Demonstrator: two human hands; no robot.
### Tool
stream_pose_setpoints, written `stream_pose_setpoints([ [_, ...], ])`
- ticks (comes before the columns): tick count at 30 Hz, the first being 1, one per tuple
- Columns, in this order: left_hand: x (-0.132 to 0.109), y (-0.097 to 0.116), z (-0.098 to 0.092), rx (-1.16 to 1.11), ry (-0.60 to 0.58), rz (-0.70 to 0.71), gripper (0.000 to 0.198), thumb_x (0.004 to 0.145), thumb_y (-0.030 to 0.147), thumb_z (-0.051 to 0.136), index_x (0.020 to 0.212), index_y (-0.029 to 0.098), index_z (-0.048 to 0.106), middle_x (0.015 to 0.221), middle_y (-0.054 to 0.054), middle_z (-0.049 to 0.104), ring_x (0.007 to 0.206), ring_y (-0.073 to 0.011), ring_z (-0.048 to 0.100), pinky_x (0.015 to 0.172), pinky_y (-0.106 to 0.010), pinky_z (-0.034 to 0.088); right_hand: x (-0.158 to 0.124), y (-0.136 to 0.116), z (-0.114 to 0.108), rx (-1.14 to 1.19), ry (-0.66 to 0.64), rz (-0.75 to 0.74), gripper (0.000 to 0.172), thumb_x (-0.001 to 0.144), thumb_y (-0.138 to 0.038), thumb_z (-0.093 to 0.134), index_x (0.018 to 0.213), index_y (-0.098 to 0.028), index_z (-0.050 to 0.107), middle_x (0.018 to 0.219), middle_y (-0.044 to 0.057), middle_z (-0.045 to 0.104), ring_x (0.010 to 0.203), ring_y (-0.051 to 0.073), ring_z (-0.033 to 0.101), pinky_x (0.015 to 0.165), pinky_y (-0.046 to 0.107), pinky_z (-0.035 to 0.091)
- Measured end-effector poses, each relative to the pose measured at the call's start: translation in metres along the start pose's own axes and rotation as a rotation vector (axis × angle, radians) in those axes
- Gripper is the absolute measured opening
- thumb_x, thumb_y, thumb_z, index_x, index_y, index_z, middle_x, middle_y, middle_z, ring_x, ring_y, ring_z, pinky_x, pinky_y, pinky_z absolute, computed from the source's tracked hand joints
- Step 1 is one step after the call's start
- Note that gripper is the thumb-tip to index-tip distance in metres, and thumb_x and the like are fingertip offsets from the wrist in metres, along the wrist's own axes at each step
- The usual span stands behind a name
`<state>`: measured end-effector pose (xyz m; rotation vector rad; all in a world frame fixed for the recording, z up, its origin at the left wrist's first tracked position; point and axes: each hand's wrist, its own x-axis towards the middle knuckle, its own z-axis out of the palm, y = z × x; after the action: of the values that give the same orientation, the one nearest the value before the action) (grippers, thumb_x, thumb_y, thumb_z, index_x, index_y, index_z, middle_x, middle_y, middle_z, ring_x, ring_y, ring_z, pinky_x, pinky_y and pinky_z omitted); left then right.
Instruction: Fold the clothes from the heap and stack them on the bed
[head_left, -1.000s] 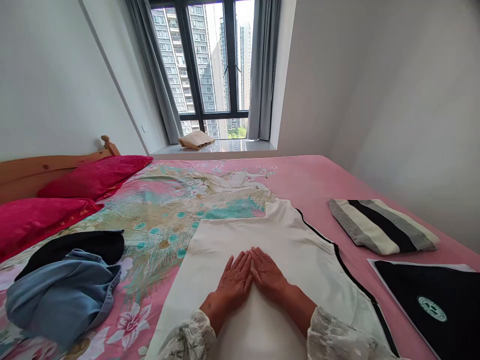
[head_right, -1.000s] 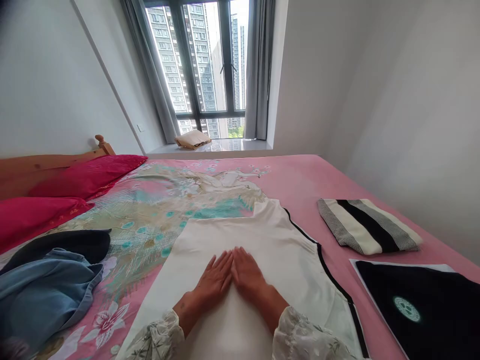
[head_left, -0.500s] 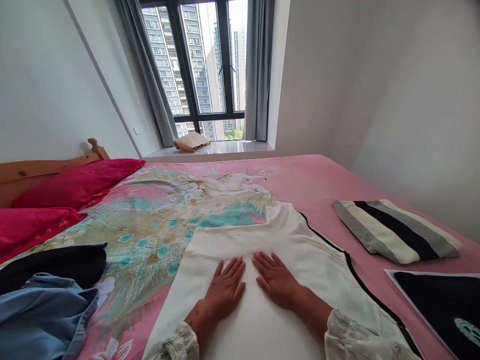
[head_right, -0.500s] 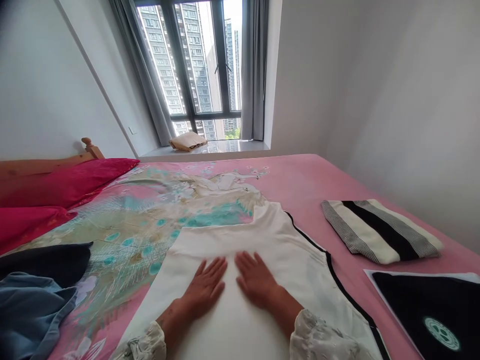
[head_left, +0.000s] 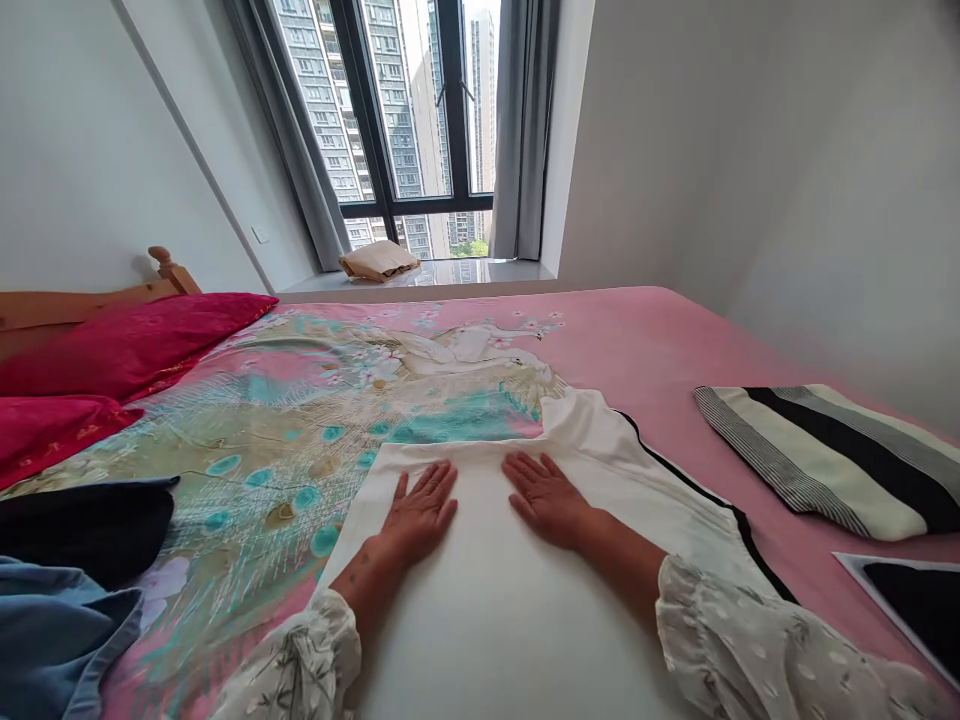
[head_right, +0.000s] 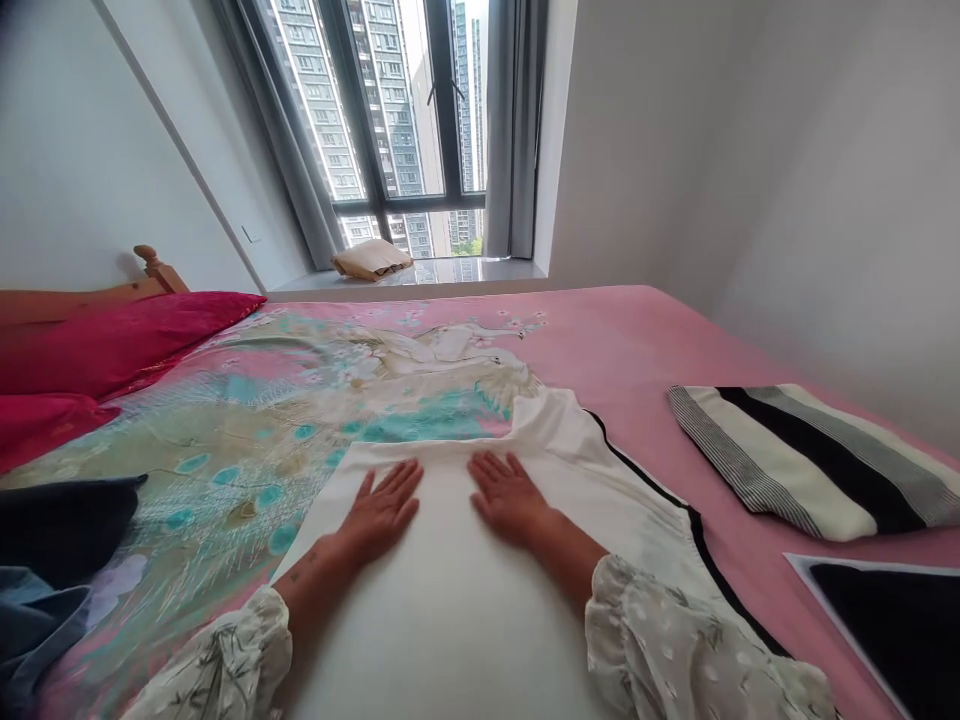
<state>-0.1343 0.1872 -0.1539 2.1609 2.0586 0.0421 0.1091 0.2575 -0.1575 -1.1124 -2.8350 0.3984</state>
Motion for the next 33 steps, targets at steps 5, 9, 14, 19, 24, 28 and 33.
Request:
stream_pose_setpoints([
  [5, 0.042, -0.056, -0.013, 0.056, 0.077, -0.424, 0.059, 0.092, 0.037, 0.019, 0.146, 0.013, 0.02, 0.155, -0.009, 0.012, 0.143, -0.0245, 0.011, 0.109, -0.065, -0.001, 0.041, 0.052, -0.003, -0.081, 0.085, 0.424, 0.06, 0.095, -0.041, 0.021, 0.148, -0.011, 0.019, 0.155, 0.006, 0.012, 0.142, 0.021, 0.008, 0.115, 0.048, 0.003],
  [9, 0.031, -0.047, -0.01, 0.099, 0.351, -0.372, 0.057, 0.092, 0.034, 0.024, 0.144, 0.011, 0.029, 0.154, -0.009, 0.018, 0.143, -0.0228, 0.014, 0.113, -0.059, -0.005, 0.032, 0.041, -0.005, -0.116, 0.337, 0.372, 0.057, 0.094, -0.032, 0.027, 0.147, -0.012, 0.022, 0.154, 0.008, 0.017, 0.142, 0.022, 0.007, 0.114, 0.051, 0.0],
  [14, 0.008, -0.015, -0.001, -0.022, 0.126, 0.235, 0.049, 0.094, 0.04, 0.022, 0.139, 0.031, 0.038, 0.149, 0.003, 0.035, 0.139, -0.0137, 0.026, 0.117, -0.039, 0.009, 0.008, 0.011, -0.002, -0.023, 0.147, -0.318, 0.053, 0.095, -0.039, 0.028, 0.146, -0.021, 0.028, 0.151, 0.002, 0.026, 0.141, 0.016, 0.017, 0.116, 0.037, 0.01],
  [19, 0.037, -0.032, -0.003, -0.047, 0.045, -0.143, 0.057, 0.091, 0.048, 0.026, 0.145, 0.028, 0.025, 0.155, -0.001, 0.019, 0.143, -0.022, 0.016, 0.113, -0.056, -0.003, 0.037, 0.027, 0.002, -0.009, 0.04, -0.056, 0.057, 0.096, -0.045, 0.02, 0.147, -0.019, 0.023, 0.153, 0.003, 0.019, 0.142, 0.019, 0.012, 0.116, 0.043, 0.007],
  [24, 0.061, -0.073, -0.015, -0.066, 0.219, -0.442, 0.052, 0.088, 0.032, 0.028, 0.138, 0.02, 0.04, 0.151, -0.008, 0.031, 0.139, -0.0234, 0.026, 0.112, -0.057, 0.008, 0.054, 0.046, 0.007, -0.017, 0.257, 0.08, 0.052, 0.094, -0.035, 0.028, 0.141, -0.015, 0.038, 0.149, 0.007, 0.032, 0.138, 0.02, 0.024, 0.114, 0.041, 0.009],
  [28, 0.062, -0.086, -0.023, -0.117, 0.287, -0.435, 0.039, 0.077, 0.026, 0.042, 0.112, 0.025, 0.059, 0.133, -0.008, 0.054, 0.127, -0.0277, 0.041, 0.107, -0.054, 0.022, 0.049, 0.047, 0.011, 0.02, 0.521, 0.153, 0.042, 0.088, -0.02, 0.034, 0.123, -0.017, 0.056, 0.128, 0.008, 0.056, 0.126, 0.021, 0.041, 0.113, 0.042, 0.01],
  [33, 0.054, -0.103, -0.034, -0.36, 0.271, -0.36, 0.022, 0.071, 0.032, 0.051, 0.088, 0.022, 0.062, 0.087, -0.001, 0.067, 0.092, -0.0205, 0.059, 0.089, -0.037, 0.043, 0.05, 0.05, 0.011, 0.089, 0.658, 0.244, 0.038, 0.079, -0.015, 0.038, 0.108, -0.019, 0.061, 0.107, 0.007, 0.065, 0.11, 0.023, 0.05, 0.111, 0.049, 0.007],
])
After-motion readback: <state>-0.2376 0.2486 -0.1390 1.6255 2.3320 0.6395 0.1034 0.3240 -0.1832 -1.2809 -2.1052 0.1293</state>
